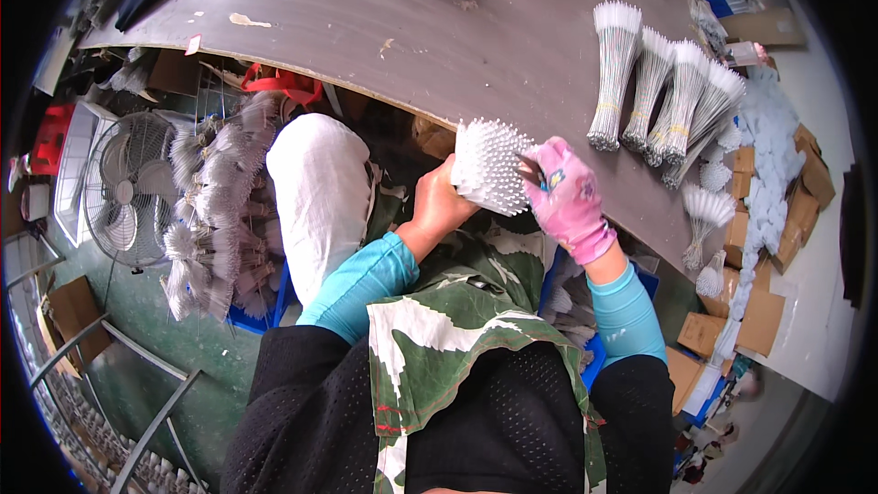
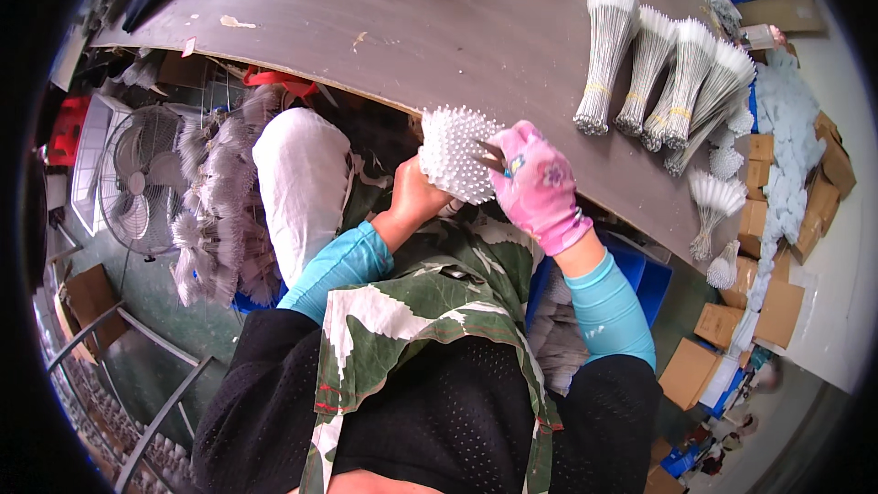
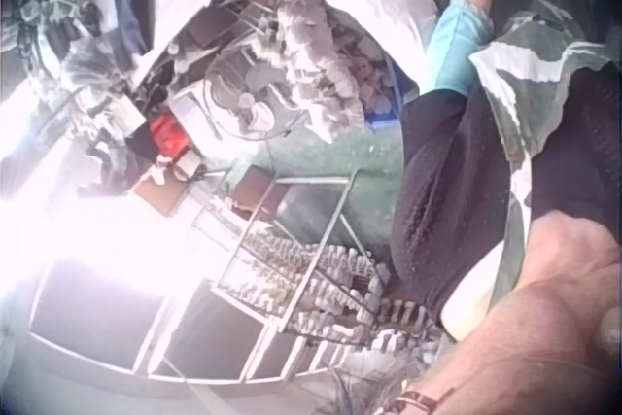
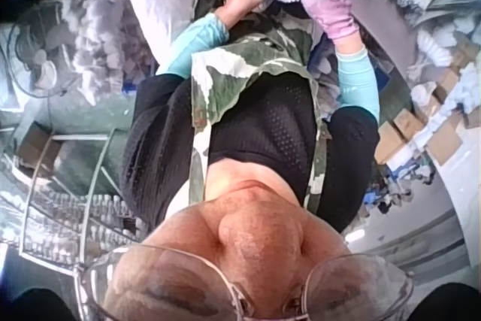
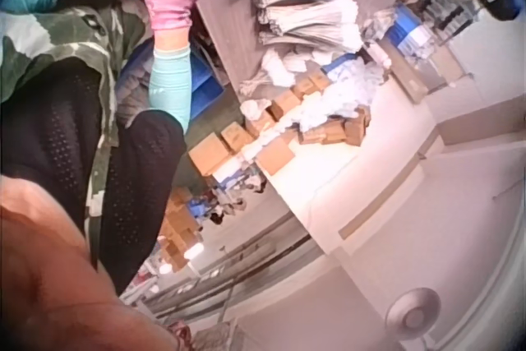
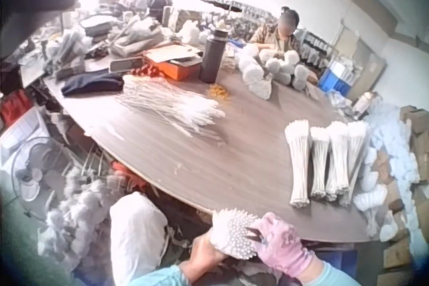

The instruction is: The recorder bundles white bristly industrial products using rubber bands and trims them with scissors.

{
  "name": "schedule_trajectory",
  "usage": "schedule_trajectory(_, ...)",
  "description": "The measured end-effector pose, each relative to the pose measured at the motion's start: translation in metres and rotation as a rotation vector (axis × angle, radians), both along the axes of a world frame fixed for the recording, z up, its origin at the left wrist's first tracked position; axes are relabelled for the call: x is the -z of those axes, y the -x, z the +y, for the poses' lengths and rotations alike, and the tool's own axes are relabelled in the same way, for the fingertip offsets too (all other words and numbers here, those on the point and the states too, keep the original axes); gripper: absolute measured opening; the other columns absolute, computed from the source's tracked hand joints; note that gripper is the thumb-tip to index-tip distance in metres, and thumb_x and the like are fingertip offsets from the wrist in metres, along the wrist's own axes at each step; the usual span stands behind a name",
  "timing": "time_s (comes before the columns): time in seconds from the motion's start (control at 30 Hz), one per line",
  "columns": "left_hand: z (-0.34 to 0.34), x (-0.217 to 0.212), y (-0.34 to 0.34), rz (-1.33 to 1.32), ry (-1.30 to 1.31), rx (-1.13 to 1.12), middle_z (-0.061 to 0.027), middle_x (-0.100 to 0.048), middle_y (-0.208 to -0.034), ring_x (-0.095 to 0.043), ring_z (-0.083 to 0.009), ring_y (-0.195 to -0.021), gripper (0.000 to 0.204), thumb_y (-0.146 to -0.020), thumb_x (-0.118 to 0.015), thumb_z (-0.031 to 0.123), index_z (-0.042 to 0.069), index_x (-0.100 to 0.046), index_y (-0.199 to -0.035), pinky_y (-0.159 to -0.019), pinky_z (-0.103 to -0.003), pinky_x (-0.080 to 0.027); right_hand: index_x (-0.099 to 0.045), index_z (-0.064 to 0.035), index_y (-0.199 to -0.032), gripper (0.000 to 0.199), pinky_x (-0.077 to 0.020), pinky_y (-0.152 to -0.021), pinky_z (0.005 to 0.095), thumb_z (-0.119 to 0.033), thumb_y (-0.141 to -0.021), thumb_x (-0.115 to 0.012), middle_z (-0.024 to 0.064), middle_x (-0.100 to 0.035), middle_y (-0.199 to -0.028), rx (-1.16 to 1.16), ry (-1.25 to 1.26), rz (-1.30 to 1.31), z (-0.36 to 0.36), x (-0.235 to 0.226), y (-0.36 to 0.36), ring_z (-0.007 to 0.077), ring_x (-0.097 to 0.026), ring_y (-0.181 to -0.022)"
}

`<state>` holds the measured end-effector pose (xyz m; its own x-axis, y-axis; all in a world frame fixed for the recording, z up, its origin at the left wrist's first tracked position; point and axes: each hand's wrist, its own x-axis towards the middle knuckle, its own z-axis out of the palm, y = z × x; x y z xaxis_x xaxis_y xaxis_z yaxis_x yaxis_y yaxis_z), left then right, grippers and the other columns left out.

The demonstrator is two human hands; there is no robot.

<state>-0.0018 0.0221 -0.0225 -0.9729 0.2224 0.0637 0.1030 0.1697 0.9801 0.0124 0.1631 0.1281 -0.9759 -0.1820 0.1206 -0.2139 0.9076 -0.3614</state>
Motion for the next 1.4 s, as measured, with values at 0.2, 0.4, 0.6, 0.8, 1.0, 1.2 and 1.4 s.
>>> schedule_trajectory(0.2, -0.009, -0.005, -0.001, -0.135, 0.034, 0.027, -0.0171, -0.064, -0.089, -0.061, -0.0352, -0.087, 0.048, -0.064, -0.078, 0.027, 0.007, -0.058, -0.103, -0.073, -0.038, -0.05, -0.053, -0.0019, -0.086, 0.004, -0.0424, -0.06, 0.0261, -0.003, -0.085, -0.057, 0.0048, -0.049, -0.077, 0.212, 0.25, 0.209, 0.009, -0.074, 0.0, 0.0126, -0.051, -0.068)
schedule_trajectory(0.4, -0.007, -0.006, 0.007, -0.231, -0.061, 0.089, -0.0175, -0.064, -0.095, -0.061, -0.0343, -0.094, 0.057, -0.061, -0.08, 0.023, 0.007, -0.056, -0.109, -0.077, -0.036, -0.049, -0.055, -0.0014, -0.095, 0.009, -0.0401, -0.062, 0.0194, -0.002, -0.086, -0.056, 0.0002, -0.051, -0.084, 0.34, 0.426, 0.328, 0.018, -0.103, -0.021, 0.0063, -0.048, -0.071)
schedule_trajectory(0.6, -0.012, -0.012, 0.011, -0.054, -0.122, -0.062, -0.0125, -0.062, -0.091, -0.061, -0.0328, -0.085, 0.04, -0.063, -0.078, 0.019, 0.007, -0.059, -0.096, -0.073, -0.035, -0.05, -0.054, -0.0004, -0.103, 0.015, -0.044, -0.061, 0.0218, -0.007, -0.089, -0.055, 0.0048, -0.055, -0.087, 0.34, 0.68, 0.328, 0.002, -0.09, -0.006, 0.0097, -0.052, -0.068)
schedule_trajectory(0.8, -0.014, -0.013, 0.006, 0.089, -0.025, -0.114, -0.0123, -0.064, -0.087, -0.062, -0.0331, -0.08, 0.032, -0.065, -0.075, 0.017, 0.007, -0.062, -0.092, -0.069, -0.035, -0.051, -0.051, 0.0005, -0.104, 0.017, -0.0449, -0.057, 0.0243, -0.01, -0.091, -0.053, 0.0079, -0.054, -0.081, 0.391, 0.83, 0.219, 0.022, -0.089, 0.014, 0.0117, -0.052, -0.063)
schedule_trajectory(1.0, -0.011, 0.001, 0.003, -0.01, -0.131, -0.067, -0.0146, -0.067, -0.085, -0.066, -0.0281, -0.079, 0.035, -0.065, -0.078, 0.019, 0.004, -0.064, -0.094, -0.07, -0.032, -0.051, -0.054, -0.005, -0.1, 0.012, -0.0294, -0.033, 0.02, -0.013, -0.091, -0.054, 0.0067, -0.054, -0.066, 0.76, 1.07, 0.374, 0.129, -0.064, 0.015, 0.012, -0.047, -0.045)
schedule_trajectory(1.2, -0.026, 0.0, 0.003, -0.083, -0.085, -0.077, -0.0138, -0.068, -0.093, -0.066, -0.0221, -0.088, 0.041, -0.066, -0.079, 0.019, 0.002, -0.065, -0.1, -0.075, -0.031, -0.05, -0.055, -0.0082, -0.085, 0.006, -0.0274, -0.032, 0.0204, -0.012, -0.089, -0.056, 0.005, -0.053, -0.065, 0.595, 1.074, 0.675, 0.118, -0.079, 0.009, 0.0114, -0.048, -0.044)
schedule_trajectory(1.4, -0.015, 0.026, 0.003, -0.171, -0.204, -0.079, -0.0095, -0.068, -0.094, -0.064, -0.0168, -0.086, 0.042, -0.065, -0.079, 0.015, 0.004, -0.063, -0.103, -0.076, -0.03, -0.049, -0.054, -0.0072, -0.079, 0.017, -0.0266, -0.037, 0.0179, -0.019, -0.09, -0.052, 0.0033, -0.052, -0.063, 0.401, 1.395, 0.616, 0.144, -0.144, 0.0, 0.0072, -0.036, -0.041)
